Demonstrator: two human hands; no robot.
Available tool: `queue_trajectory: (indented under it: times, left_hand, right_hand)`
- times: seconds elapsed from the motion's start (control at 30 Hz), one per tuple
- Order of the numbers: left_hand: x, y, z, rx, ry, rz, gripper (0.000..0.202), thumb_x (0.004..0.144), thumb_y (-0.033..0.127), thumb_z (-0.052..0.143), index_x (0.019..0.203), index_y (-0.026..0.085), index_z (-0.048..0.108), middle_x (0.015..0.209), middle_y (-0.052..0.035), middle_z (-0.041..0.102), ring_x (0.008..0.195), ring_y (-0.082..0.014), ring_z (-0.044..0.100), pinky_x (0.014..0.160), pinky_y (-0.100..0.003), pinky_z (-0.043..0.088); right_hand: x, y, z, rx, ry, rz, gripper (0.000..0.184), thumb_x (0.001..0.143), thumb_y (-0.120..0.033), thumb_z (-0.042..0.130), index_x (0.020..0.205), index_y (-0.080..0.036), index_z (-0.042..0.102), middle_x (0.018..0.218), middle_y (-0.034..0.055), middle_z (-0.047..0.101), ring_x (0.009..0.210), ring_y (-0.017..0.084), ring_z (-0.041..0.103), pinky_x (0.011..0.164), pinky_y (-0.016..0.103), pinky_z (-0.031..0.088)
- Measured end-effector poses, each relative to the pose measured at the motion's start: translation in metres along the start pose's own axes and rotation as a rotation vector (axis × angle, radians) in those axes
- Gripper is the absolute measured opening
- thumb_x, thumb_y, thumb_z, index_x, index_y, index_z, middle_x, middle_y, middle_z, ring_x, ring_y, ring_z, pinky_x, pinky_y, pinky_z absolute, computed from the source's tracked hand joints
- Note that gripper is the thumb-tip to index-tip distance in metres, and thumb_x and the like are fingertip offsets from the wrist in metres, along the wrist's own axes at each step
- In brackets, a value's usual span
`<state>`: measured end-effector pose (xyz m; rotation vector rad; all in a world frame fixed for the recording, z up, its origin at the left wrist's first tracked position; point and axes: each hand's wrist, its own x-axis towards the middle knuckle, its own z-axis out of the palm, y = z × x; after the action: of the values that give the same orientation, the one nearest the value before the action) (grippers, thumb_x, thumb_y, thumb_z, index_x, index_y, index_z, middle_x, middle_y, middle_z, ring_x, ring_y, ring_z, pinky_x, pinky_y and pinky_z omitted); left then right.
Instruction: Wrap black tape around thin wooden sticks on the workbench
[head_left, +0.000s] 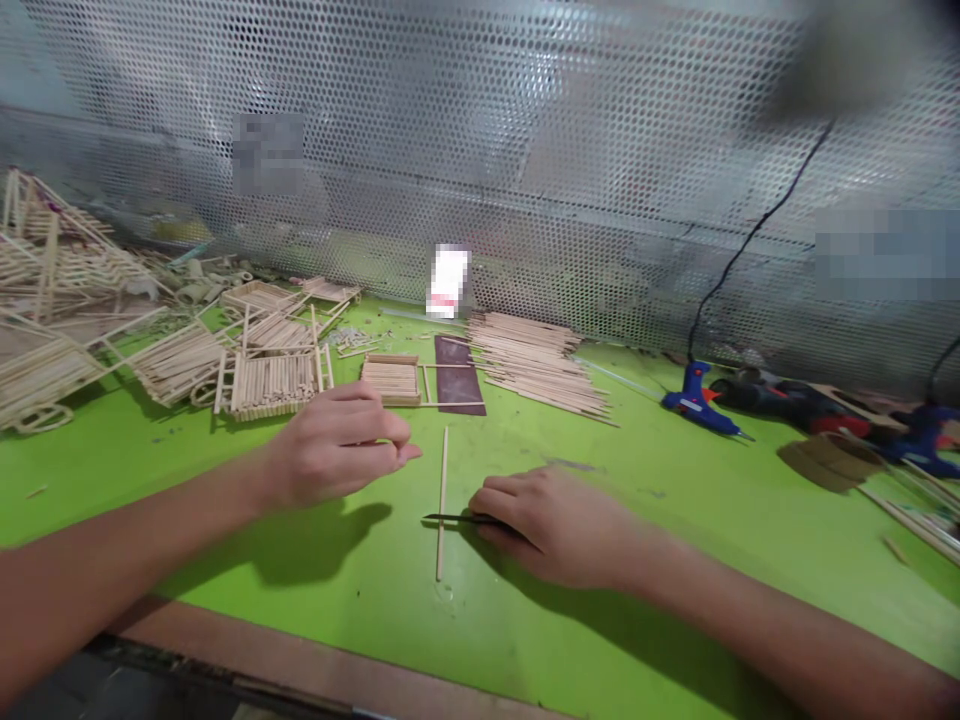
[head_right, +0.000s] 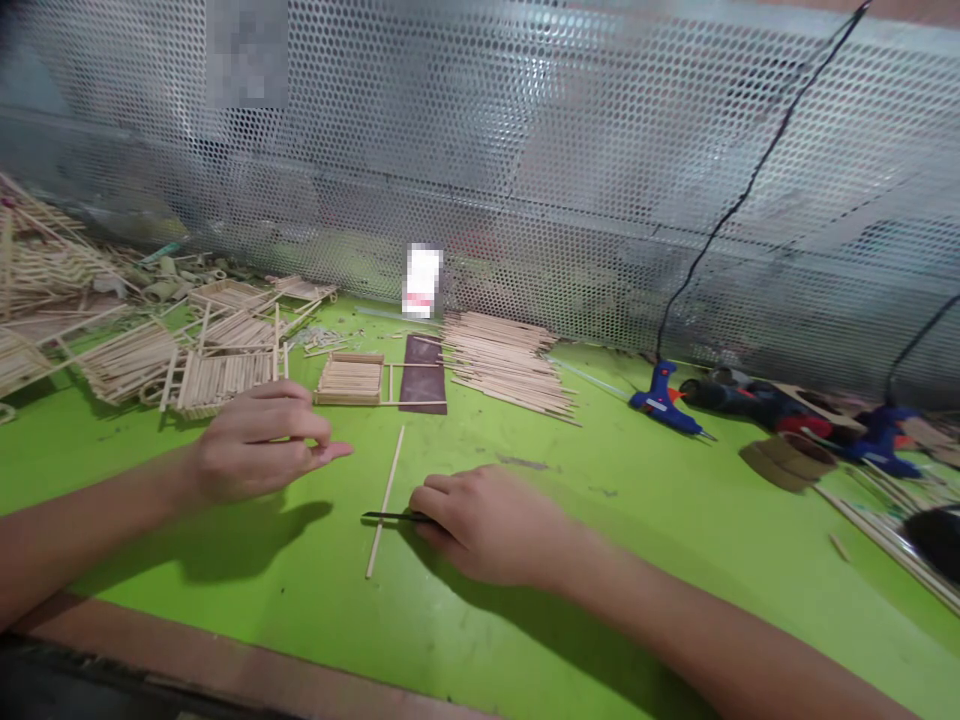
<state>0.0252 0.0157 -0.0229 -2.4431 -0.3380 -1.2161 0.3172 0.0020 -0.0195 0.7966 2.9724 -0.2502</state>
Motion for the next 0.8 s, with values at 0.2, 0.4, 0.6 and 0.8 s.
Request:
queue_trajectory:
  times: [0.2,0.4,0.6,0.8]
  left_hand:
    - [0.002,0.002,-0.005,-0.036,0.001,0.002,0.035,0.092,0.012,0.078,0.074,0.018,0.049,0.079,0.0017,0.066,0.067,-0.0084,0.053,0.065,-0.027,0.048]
    - [-0.001,-0.001,-0.001,-0.043,0.046,0.004,0.038,0.093,0.020,0.078,0.072,0.018,0.047,0.077,0.0042,0.063,0.065,-0.0065,0.053,0.065,-0.024,0.050]
    - [0.002,-0.001,-0.004,-0.042,0.009,0.018,0.033,0.094,0.021,0.078,0.074,0.018,0.052,0.078,0.0028,0.066,0.065,-0.0073,0.055,0.066,-0.025,0.050]
    - [-0.008,-0.011,0.007,-0.112,-0.123,-0.026,0.022,0.103,0.034,0.064,0.088,0.019,0.065,0.077,0.0023,0.073,0.071,-0.0118,0.066,0.070,-0.028,0.054]
  right_hand:
    - [0.000,-0.001,-0.001,0.007,0.000,-0.006,0.015,0.104,-0.027,0.049,0.099,-0.020,0.062,0.087,0.0018,0.067,0.069,0.015,0.058,0.061,0.030,0.031]
    - [0.000,0.000,0.000,0.007,0.002,-0.010,0.017,0.105,-0.028,0.048,0.099,-0.020,0.061,0.088,0.0013,0.066,0.068,0.015,0.057,0.061,0.030,0.031]
    - [0.000,0.000,-0.001,0.000,0.000,-0.008,0.017,0.105,-0.028,0.048,0.099,-0.019,0.061,0.088,0.0014,0.066,0.068,0.015,0.058,0.061,0.030,0.031]
    - [0.000,-0.003,-0.003,-0.012,0.006,-0.003,0.016,0.105,-0.027,0.049,0.099,-0.019,0.062,0.087,0.0021,0.068,0.068,0.015,0.059,0.060,0.030,0.032]
